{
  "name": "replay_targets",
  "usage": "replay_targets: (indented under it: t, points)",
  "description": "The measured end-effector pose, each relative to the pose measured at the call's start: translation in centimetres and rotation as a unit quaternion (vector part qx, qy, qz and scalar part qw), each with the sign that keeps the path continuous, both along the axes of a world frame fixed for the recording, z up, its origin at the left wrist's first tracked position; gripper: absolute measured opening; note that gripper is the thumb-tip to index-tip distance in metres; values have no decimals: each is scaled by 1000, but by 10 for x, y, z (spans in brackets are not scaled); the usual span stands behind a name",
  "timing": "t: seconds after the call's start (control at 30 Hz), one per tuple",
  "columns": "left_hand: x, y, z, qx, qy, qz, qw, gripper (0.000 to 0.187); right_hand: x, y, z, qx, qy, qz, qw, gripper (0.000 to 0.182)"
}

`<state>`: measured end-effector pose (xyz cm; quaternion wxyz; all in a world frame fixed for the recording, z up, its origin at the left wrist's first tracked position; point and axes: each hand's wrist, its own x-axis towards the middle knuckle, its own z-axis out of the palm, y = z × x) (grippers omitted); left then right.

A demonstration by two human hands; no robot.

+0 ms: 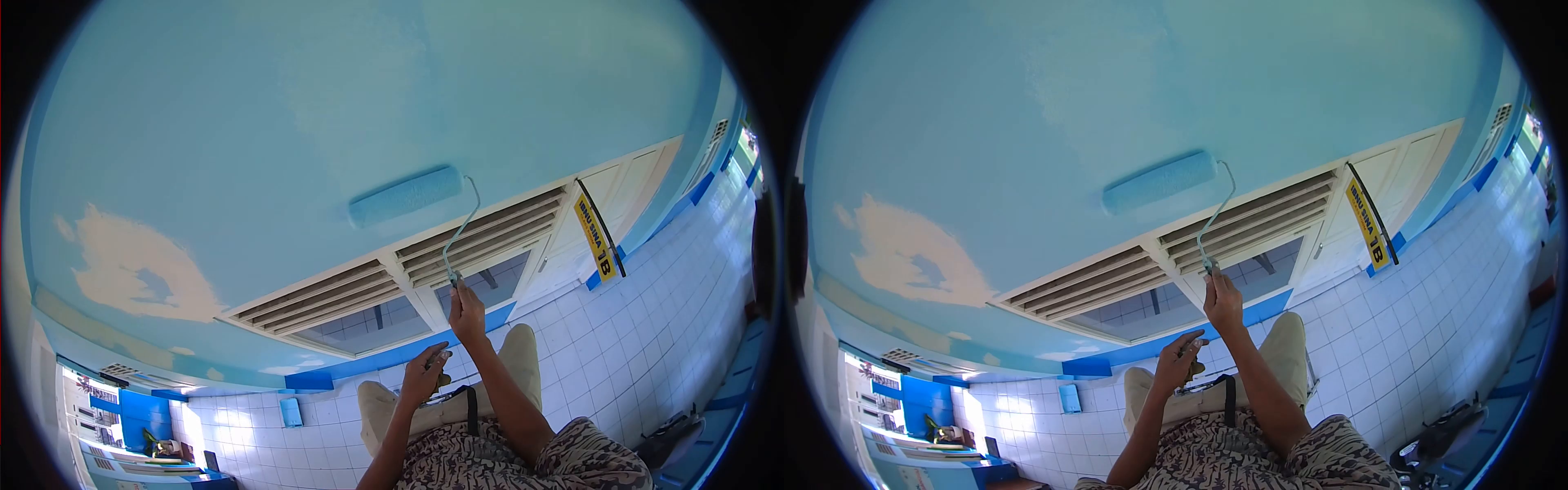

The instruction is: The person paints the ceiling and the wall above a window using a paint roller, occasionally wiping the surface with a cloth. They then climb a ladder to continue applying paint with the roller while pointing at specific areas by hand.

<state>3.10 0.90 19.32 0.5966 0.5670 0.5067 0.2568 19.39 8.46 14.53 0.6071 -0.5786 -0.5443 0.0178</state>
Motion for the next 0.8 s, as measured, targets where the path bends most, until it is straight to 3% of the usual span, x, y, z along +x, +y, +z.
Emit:
replay_targets:
  t: [0.2, 0.27, 0.37, 0.57, 0.7, 0.77, 0.8]
  points:
    - [2, 1, 0, -18, 27, -26, 999, 38, -5, -26, -70, -31, -4, -17, 999, 24]
    - [2, 0, -5, -18, 16, -19, 1000, 38, -3, -29, -73, -66, 9, -6, 998, 23]
    - [7, -1, 0, -24, 0, -7, 1000, 40, -2, -24, -56, -27, 23, 0, 999, 24]
    - [9, -2, 15, 64, 3, -18, 998, 49, 2, 4, 23, 47, 18, 0, 999, 30]
    - [9, -5, 32, 37, -44, -6, 998, 50, 5, 12, 96, 59, 40, -4, 997, 33]
    - [4, -4, 22, 67, -48, -8, 997, 49, 12, 16, 129, 3, 49, 1, 999, 30]
    - [-1, -3, 18, 60, -41, -8, 997, 49, 17, 21, 145, 33, 35, -4, 999, 30]
